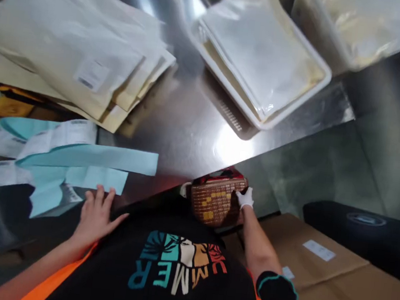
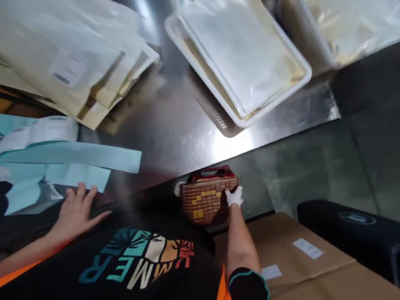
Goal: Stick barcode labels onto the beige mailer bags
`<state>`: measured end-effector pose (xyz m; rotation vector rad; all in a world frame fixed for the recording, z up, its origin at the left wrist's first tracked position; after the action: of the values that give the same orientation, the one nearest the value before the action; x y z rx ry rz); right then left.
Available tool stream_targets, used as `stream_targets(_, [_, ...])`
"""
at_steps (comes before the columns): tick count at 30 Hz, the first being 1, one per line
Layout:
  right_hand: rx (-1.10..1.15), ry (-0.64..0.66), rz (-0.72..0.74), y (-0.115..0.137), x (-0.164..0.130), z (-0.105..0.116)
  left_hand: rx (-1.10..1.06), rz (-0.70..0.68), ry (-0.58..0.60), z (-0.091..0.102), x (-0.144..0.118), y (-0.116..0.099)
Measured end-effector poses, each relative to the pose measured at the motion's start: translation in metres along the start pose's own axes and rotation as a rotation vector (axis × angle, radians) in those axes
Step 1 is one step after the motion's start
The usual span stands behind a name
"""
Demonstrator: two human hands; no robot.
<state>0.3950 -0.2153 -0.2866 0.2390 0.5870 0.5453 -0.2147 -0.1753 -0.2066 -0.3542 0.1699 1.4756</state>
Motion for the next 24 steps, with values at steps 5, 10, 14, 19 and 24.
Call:
stream_targets(5, [-0.18, -0.203, 0.365, 0.135, -0.048, 0.054, 0.005, 0.067, -0.025, 0.003, 0.004, -0.03])
stream_targets(10, [-0.614, -0.019, 0.974, 0.306, -0.023, 0.06, -0.152, 0.057, -0.074, -0.006, 0.008, -0.034])
stream_targets(14, [-0.855, -0.018, 1.095, 0.345, -0.001, 0.039, -0.183, 0.082, -0.166, -0.015, 0.011, -0.037])
stream_targets(19, [-0.87, -0.114, 1.212, 0.332, 0.002, 0.04, -0.216, 0.175, -0.193, -0.012, 0.013, -0.046])
stream_targets(24, [-0.85, -0.123, 1.356, 0.335, 0.006, 0.038, -0.319, 0.247, -0.122, -0.004, 0.022, -0.047])
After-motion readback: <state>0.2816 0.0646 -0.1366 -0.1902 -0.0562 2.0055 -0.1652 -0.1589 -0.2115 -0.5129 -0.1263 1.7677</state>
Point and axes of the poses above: each hand's wrist, its own x-axis towards the middle knuckle, its own z-axis out of the back of the hand, y = z × x, the point moved 8 cm from there along x, towards the middle knuckle, and after that the axes turned 5 degrees about -y, right-handed, at the moved point
